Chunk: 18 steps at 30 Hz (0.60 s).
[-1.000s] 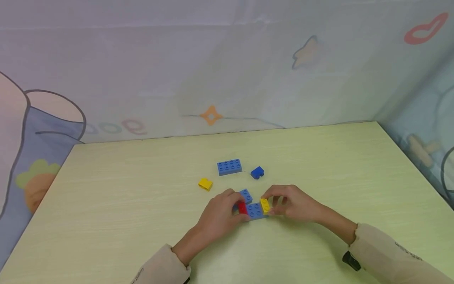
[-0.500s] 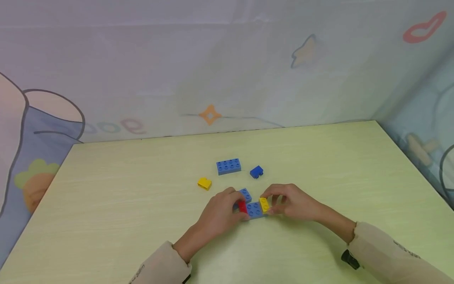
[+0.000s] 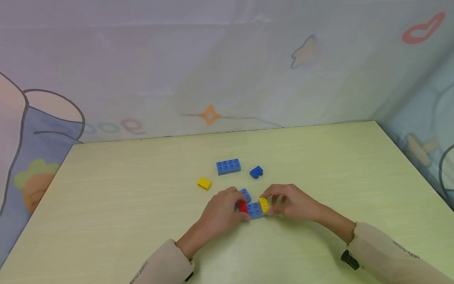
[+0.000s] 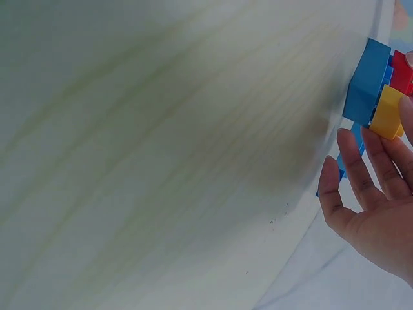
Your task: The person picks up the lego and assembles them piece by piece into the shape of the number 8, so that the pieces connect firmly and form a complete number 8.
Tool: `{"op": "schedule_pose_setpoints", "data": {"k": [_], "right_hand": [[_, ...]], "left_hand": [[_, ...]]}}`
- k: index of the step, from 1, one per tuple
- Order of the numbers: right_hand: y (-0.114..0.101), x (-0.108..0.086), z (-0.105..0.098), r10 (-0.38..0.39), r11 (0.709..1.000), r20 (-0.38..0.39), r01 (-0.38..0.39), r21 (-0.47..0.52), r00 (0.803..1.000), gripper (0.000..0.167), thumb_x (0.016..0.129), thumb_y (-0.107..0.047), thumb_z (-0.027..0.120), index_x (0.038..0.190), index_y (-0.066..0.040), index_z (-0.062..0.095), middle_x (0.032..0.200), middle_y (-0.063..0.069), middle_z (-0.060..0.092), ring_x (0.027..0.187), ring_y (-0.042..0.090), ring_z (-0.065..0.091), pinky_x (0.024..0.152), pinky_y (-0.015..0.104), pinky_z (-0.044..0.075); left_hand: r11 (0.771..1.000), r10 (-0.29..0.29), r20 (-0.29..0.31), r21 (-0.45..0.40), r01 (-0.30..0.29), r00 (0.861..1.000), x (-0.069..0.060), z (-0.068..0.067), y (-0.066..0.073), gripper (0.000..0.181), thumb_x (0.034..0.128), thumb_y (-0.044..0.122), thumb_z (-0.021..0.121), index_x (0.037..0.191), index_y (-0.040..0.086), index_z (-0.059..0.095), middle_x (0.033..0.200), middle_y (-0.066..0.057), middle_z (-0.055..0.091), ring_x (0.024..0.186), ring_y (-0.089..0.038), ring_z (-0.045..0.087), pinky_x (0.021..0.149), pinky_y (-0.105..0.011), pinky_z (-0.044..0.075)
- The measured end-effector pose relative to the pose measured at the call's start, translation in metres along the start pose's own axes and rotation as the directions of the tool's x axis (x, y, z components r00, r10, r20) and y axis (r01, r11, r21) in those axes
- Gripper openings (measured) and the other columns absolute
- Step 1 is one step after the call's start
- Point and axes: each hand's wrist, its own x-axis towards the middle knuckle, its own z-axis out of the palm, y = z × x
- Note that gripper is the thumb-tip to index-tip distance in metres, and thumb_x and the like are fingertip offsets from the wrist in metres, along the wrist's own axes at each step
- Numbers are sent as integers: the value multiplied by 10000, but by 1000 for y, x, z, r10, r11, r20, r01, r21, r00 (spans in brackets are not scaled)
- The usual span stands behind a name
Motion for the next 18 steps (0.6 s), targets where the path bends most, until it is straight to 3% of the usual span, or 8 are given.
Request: {"op": "schedule_pose_setpoints", "data": {"k": [8,18], "right_hand": [[-1,0,0,1,1000,-4,-1,4,1000,255,789,-33,689,1038,-30,636,950,15,626,756,127,547,655,277,467],[-1,-1,0,11,1000,-3,-11,7,1000,258,791,-40,689,1043,-31,633,939,6,625,760,129,546,660,276,465]], "left_hand": [[1000,-21,-4,21,21,1000,-1,0,1,302,739,225,764,985,71,681,791,17,519,684,-127,458,584,-224,382],[999,-3,-20,54,4,1000,-2,2,1,310,734,237,767,984,75,678,779,18,502,663,-115,448,559,-208,376]]}}
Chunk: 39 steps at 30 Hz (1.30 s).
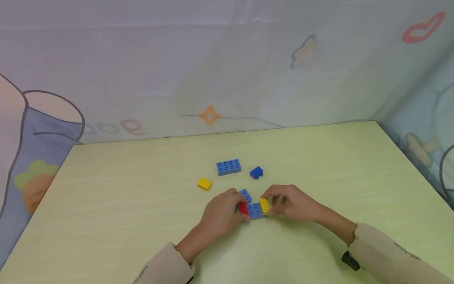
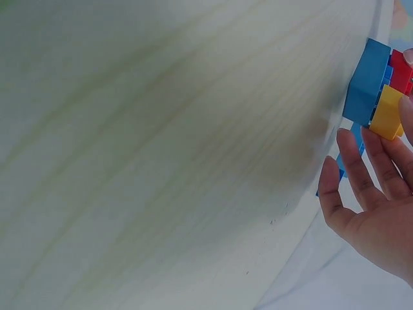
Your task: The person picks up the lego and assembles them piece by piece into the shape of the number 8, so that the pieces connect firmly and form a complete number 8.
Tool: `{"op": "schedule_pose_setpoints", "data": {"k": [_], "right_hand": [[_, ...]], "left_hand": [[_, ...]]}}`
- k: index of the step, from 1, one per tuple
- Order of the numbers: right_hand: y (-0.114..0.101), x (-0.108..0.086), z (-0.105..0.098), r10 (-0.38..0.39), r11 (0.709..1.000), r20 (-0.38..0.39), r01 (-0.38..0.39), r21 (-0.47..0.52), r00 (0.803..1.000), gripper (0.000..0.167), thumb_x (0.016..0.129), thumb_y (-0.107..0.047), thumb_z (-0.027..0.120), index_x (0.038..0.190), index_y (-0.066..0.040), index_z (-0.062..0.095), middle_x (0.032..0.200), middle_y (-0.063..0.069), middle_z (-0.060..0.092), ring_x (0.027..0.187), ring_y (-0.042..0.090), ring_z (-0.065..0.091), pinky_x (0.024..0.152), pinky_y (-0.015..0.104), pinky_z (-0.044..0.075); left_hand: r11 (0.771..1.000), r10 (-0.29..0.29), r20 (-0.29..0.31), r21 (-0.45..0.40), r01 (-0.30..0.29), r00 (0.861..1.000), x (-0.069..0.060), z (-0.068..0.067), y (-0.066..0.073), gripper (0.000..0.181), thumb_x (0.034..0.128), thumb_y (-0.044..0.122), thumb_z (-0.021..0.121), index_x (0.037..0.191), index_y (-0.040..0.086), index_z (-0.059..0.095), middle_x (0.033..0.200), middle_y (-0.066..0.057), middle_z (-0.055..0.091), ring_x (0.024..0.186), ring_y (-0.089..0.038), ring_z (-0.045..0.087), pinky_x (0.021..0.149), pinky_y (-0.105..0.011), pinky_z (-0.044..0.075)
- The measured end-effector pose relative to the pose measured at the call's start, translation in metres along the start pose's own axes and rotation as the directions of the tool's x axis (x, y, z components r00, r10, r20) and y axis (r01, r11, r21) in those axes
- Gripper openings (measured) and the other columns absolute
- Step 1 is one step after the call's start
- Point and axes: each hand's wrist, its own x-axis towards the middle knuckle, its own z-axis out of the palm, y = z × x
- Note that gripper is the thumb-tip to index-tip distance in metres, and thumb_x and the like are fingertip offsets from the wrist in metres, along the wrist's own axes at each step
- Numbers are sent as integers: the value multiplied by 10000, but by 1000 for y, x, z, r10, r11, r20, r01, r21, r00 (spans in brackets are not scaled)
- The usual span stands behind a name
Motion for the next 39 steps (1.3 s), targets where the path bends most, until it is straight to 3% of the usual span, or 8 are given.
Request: {"op": "schedule_pose_setpoints", "data": {"k": [15,19,27,39], "right_hand": [[0,0,-1,2,1000,6,-2,-2,1000,259,788,-27,686,1042,-27,633,952,16,627,768,127,553,669,277,470],[-1,0,-1,5,1000,6,-5,-4,1000,261,789,-32,687,1045,-25,635,937,7,623,764,128,548,666,275,470],[-2,0,-1,26,1000,6,-26,-7,1000,266,788,-38,691,1049,-25,637,935,1,619,771,129,550,672,271,468],[0,1,0,12,1000,11,-11,-9,1000,264,788,-31,688,1046,-18,633,984,32,628,776,122,560,677,271,473]], "left_hand": [[996,32,0,-79,-32,999,-3,-8,-9,321,734,230,769,1015,100,684,870,21,572,771,-130,509,663,-237,422],[994,9,-15,-107,-11,1000,-5,-13,-13,352,720,211,780,1034,91,678,935,1,600,817,-146,539,696,-261,440],[987,-62,-16,-148,59,998,-4,-17,-25,366,727,123,767,1067,53,650,929,-28,579,737,-146,489,610,-248,406],[991,-82,-17,-111,79,997,0,-12,-35,361,714,158,782,1018,27,638,888,-48,584,737,-165,504,651,-269,421]]}}
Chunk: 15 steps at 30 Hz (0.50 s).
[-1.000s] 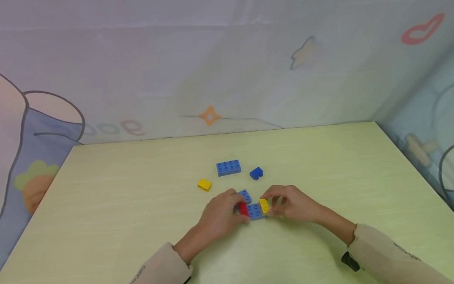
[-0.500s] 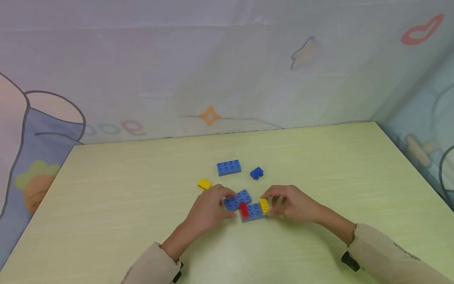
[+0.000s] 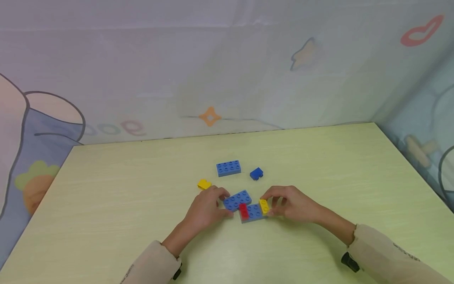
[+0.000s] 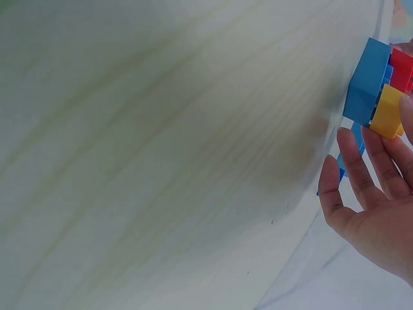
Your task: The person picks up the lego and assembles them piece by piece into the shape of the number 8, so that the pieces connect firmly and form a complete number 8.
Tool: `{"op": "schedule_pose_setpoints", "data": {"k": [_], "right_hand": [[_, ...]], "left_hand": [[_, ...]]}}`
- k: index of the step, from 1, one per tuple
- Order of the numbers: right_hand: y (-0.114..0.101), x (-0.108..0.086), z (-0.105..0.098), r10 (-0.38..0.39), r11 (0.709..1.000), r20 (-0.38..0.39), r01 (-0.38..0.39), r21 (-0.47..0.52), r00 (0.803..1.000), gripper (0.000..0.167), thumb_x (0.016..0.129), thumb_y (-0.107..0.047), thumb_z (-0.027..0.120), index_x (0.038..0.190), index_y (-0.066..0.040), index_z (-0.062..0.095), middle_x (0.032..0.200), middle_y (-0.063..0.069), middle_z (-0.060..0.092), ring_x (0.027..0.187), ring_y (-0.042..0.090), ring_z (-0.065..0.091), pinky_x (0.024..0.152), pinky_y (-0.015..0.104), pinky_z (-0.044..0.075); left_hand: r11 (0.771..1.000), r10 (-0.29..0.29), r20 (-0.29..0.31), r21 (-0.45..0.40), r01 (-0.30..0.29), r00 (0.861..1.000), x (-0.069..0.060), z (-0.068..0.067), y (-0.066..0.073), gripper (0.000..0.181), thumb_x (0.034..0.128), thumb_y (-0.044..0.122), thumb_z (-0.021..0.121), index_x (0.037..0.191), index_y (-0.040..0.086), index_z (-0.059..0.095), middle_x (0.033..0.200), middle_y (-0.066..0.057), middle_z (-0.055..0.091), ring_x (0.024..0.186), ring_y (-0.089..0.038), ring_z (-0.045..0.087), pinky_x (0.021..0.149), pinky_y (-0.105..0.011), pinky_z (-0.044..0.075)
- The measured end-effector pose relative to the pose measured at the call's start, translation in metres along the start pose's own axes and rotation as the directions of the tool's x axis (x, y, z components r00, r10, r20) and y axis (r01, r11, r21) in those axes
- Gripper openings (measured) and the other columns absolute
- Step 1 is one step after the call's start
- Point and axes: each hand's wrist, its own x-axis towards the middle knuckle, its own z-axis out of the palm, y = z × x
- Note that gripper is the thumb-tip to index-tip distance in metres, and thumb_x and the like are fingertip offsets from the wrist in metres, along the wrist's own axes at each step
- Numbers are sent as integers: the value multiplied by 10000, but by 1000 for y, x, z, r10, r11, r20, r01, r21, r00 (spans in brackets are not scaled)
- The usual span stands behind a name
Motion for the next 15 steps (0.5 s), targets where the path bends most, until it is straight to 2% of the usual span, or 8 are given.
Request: {"op": "schedule_pose_setpoints", "data": {"k": [15], "right_hand": [[0,-1,0,5,1000,-3,-5,-14,1000,270,783,-36,695,1046,-27,635,941,8,625,771,129,550,674,270,470]], "left_hand": [[998,-41,9,40,40,999,3,3,-1,346,708,180,789,980,36,630,825,-35,550,752,-170,496,666,-279,417]]}}
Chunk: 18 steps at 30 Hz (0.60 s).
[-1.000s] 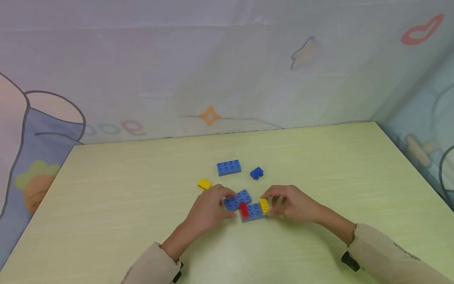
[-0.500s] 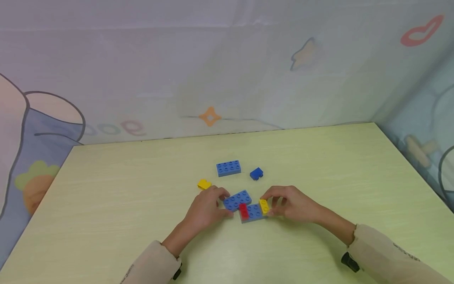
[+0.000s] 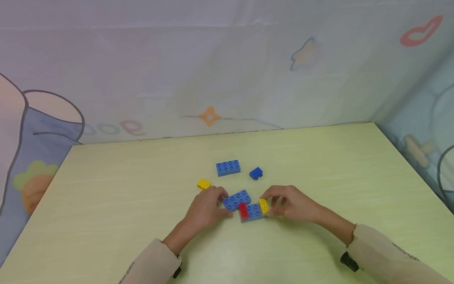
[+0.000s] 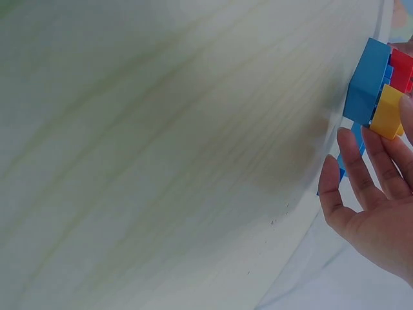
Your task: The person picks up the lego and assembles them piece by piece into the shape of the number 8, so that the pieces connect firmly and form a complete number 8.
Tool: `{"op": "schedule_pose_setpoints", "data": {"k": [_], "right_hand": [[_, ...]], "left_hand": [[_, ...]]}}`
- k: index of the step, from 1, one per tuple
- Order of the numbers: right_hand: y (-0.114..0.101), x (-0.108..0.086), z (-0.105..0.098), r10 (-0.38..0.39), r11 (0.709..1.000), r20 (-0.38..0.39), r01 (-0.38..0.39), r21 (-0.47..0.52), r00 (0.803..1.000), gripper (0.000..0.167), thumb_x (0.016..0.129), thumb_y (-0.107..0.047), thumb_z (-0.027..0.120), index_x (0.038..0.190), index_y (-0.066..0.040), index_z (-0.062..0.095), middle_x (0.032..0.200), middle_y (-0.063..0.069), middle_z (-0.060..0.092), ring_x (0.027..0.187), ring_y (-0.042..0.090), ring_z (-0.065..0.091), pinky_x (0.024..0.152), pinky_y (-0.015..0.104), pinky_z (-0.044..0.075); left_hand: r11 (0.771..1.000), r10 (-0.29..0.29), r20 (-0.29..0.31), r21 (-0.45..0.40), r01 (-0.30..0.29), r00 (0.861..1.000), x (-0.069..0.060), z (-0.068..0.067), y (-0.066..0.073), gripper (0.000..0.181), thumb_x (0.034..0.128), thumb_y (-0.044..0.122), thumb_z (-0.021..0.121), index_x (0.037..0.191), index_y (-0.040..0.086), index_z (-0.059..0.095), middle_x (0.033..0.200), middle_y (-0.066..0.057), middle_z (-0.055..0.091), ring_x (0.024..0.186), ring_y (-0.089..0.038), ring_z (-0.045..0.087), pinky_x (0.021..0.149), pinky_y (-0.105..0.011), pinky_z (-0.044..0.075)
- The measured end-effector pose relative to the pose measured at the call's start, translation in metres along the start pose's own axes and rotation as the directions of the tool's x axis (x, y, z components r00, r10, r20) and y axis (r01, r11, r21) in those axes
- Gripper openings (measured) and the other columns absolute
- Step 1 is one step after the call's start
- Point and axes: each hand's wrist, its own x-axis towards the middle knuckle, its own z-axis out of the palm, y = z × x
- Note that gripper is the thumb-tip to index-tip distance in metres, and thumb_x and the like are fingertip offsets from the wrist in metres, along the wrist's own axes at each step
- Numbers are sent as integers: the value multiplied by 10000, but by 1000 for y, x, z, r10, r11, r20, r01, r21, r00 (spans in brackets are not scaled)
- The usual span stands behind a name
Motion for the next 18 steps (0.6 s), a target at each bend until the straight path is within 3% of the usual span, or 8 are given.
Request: {"op": "schedule_pose_setpoints", "data": {"k": [18], "right_hand": [[1,1,1,-12,1000,-4,12,-5,1000,266,778,-20,696,1038,-22,639,947,16,629,759,120,555,668,271,473]], "left_hand": [[1000,-2,8,4,2,1000,1,1,0,351,717,185,782,990,30,625,808,-32,534,732,-164,476,649,-273,400]]}}
